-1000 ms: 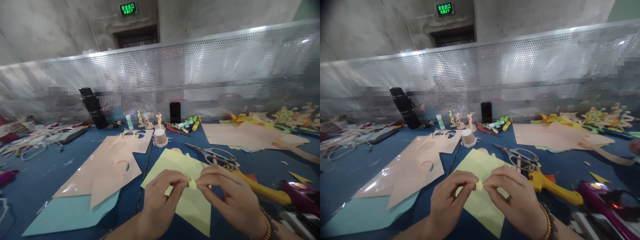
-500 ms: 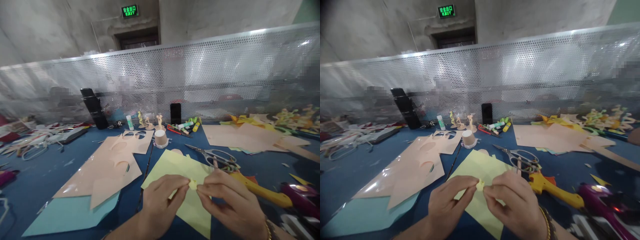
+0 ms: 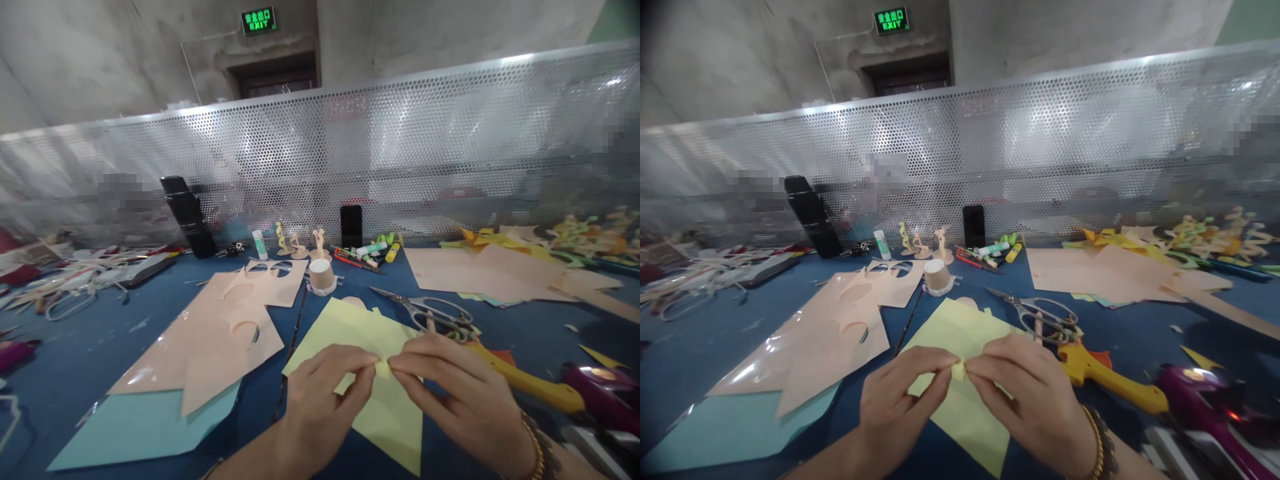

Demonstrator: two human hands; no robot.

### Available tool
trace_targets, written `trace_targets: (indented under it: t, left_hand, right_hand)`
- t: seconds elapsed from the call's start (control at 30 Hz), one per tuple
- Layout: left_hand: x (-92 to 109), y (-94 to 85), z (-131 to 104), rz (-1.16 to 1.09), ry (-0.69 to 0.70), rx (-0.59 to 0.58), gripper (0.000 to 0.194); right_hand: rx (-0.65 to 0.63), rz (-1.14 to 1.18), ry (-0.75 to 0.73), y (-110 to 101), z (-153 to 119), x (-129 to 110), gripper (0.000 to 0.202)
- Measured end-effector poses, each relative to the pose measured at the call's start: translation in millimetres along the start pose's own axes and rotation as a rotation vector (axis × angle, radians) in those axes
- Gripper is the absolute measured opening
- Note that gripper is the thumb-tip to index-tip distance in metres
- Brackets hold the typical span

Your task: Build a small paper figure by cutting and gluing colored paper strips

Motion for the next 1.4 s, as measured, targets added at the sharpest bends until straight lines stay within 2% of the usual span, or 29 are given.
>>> trace_targets:
  t: [0.1, 0.2, 0.27, 0.37, 0.53, 0.73, 0.93, 1.17, 1.4]
  left_hand:
    - [-4, 4.1, 0, -0.129, -0.134, -0.025, 0.016]
    - [-16, 17.9, -6, -0.407, -0.442, -0.133, 0.012]
    - [-21, 27.3, -13, -0.545, -0.595, -0.199, 0.012]
    - [-24, 33.4, -18, -0.627, -0.689, -0.219, 0.009]
    - [-27, 35.3, -18, -0.703, -0.723, -0.192, 0.007]
    - [-26, 32.1, -15, -0.734, -0.684, -0.134, 0.021]
    - [-23, 29.7, -11, -0.686, -0.644, -0.148, 0.015]
    - [-22, 28.9, -8, -0.711, -0.599, -0.115, 0.020]
    - [-27, 33.1, -13, -0.656, -0.661, -0.154, 0.018]
  right_hand:
    - [0.000, -0.025, -0.012, 0, 2, -1, 0.010]
    - [0.018, -0.045, -0.027, -1, 3, -3, 0.011]
    - [0.000, -0.032, -0.034, 1, 3, -4, 0.011]
    - [-0.025, -0.021, -0.027, 3, 1, -2, 0.011]
    - [-0.031, -0.009, -0.028, 6, -2, 0, 0.012]
    - [0.081, 0.021, 0.055, 0, 4, 1, 0.011]
    - [0.037, 0.077, 0.132, 1, 4, 7, 0.012]
    - [-0.021, 0.021, 0.034, 3, -3, 7, 0.010]
    - [-0.037, 0.003, -0.020, 7, -6, 2, 0.012]
Point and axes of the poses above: each hand's wrist, its own z-axis towards the middle knuckle, its own y-axis out of the palm, x = y × z, the point moved 6 cm from there along z, towards the middle knuckle, and after that the axes turned 7 degrees about z, right-handed, at the moved point
